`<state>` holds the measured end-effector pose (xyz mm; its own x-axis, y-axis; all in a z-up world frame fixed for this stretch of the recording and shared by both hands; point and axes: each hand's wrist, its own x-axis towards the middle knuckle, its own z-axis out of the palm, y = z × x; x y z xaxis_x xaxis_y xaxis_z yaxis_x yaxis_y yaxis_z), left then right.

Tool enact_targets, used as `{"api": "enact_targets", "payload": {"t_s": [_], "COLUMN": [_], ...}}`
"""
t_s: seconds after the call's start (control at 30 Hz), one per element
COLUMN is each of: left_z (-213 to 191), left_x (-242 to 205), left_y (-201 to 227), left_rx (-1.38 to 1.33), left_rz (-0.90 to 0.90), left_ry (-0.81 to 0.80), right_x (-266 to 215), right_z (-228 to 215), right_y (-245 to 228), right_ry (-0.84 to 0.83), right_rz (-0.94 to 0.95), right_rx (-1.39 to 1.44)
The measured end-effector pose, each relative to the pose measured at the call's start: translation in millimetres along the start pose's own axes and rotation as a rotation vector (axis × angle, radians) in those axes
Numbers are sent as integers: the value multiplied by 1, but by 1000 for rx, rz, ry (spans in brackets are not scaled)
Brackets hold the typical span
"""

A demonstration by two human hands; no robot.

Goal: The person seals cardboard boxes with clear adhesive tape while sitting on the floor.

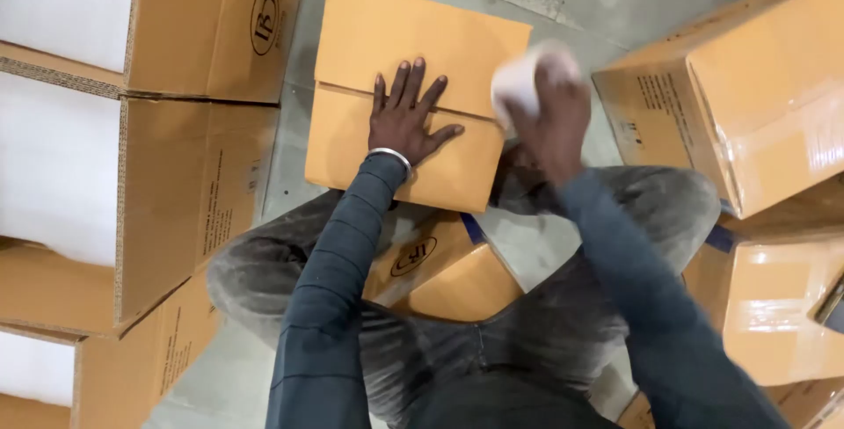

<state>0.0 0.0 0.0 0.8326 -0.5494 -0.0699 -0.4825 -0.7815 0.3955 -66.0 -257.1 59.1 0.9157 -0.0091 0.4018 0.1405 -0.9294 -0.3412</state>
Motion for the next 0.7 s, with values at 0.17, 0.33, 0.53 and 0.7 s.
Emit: {"api": "enact_targets", "payload": {"t_s": [0.17, 0.33, 0.53, 0.7], "left_z": [-1, -1, -3, 9], "left_x": [1, 0, 17, 59], "left_y": [1, 5, 17, 27], "left_rx": [6, 33, 35, 87], "left_rz": [8, 26, -55, -221], "left_ry": [41, 85, 111, 176], "right_x": [-123, -172, -175, -129], "right_z": [-61, -63, 8, 27], "right_y": [-88, -147, -138, -81], "right_ry": [-189, -342, -234, -85], "right_rz": [173, 301, 512, 651], "right_rx": [76, 490, 542, 246]}}
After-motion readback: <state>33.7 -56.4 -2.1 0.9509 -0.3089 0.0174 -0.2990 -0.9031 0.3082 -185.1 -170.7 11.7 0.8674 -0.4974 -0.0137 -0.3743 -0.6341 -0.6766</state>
